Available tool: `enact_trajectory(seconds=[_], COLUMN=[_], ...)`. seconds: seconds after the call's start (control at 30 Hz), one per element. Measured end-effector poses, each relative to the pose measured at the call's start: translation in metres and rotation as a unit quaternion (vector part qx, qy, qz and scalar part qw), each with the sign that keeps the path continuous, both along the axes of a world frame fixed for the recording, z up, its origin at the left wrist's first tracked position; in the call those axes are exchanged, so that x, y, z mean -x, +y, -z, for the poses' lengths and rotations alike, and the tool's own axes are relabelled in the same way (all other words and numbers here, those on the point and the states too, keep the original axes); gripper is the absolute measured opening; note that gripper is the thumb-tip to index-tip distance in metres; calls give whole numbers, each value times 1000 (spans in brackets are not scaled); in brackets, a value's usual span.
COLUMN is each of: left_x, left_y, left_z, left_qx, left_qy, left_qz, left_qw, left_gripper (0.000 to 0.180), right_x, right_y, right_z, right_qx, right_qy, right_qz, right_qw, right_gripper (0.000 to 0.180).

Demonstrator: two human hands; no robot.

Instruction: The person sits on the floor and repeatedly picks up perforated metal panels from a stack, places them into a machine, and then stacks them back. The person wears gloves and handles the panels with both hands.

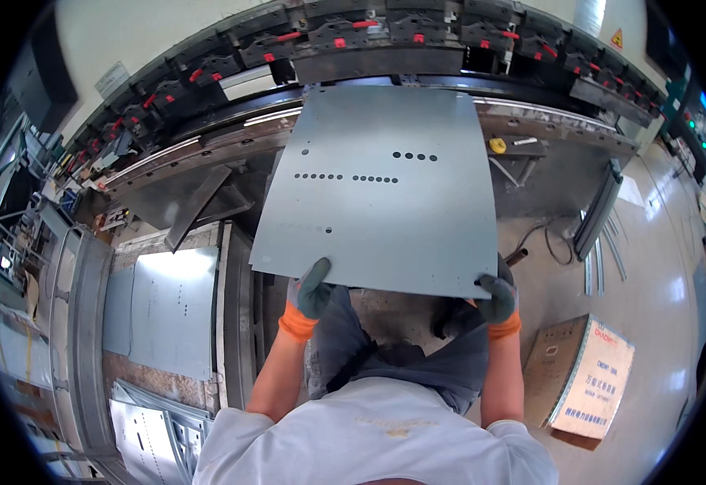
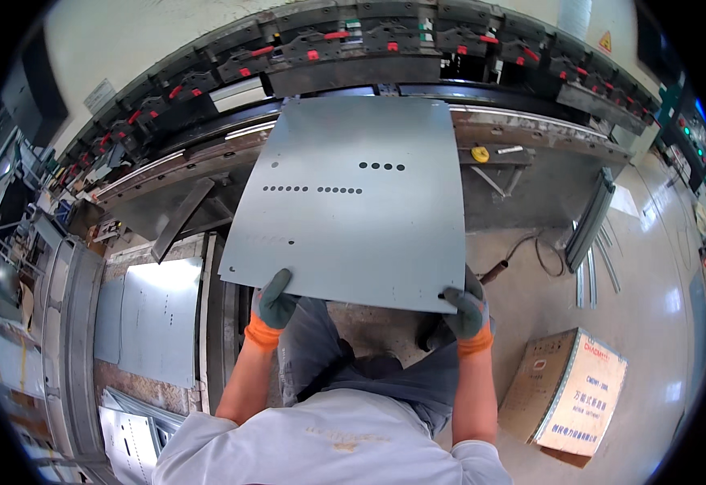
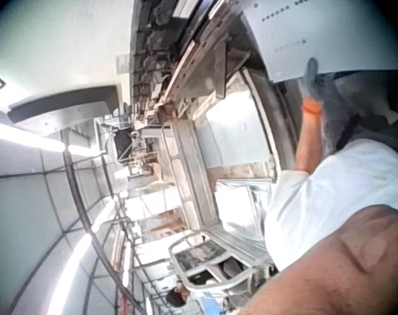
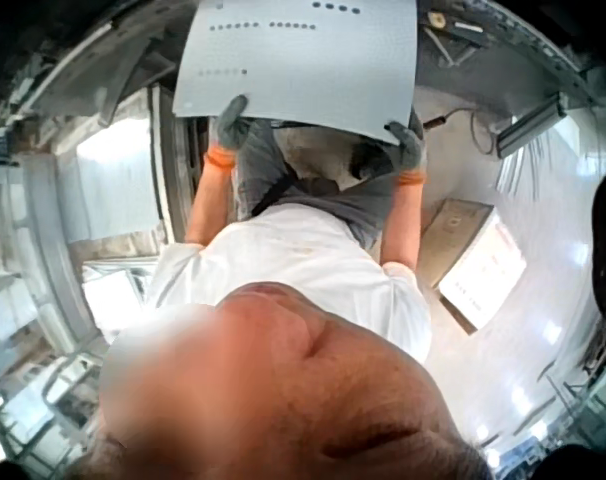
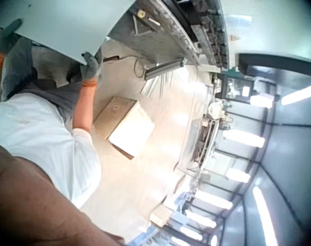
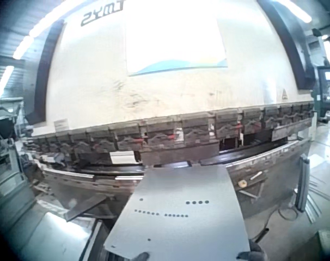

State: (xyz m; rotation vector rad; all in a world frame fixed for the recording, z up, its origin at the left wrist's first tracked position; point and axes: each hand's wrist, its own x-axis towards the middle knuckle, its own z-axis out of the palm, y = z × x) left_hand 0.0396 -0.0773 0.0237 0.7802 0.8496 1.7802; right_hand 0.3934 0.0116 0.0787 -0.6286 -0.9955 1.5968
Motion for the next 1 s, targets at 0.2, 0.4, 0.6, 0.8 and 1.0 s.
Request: enact_trajectory(seconds=[0.2, 0.4, 0.6, 0.8, 1.0], left_x=[-13, -15, -12, -13, -10], left_y=[56, 78, 83, 84, 90], left_z=[-15, -13, -21, -12, 1], left_qx=[54, 115, 127, 81, 125], left_qy=[-102, -143, -94, -112, -134], left_qz=[25, 58, 61, 53, 42], left_qw=[993, 981, 986, 989, 982], left_gripper=[34, 37, 37, 34, 34], right_x=[-10, 16, 18, 23, 30], right_y=[126, 106, 102, 99, 96], right_z=[86, 63, 78, 83, 85], right_qx=[16, 78, -17, 2, 41], right_qy=[124, 301, 196, 223, 218], right_qz=[-150, -100, 8, 33, 46], right_qw=[981, 945, 980, 974, 974], right_gripper=[44, 40, 34, 33, 34])
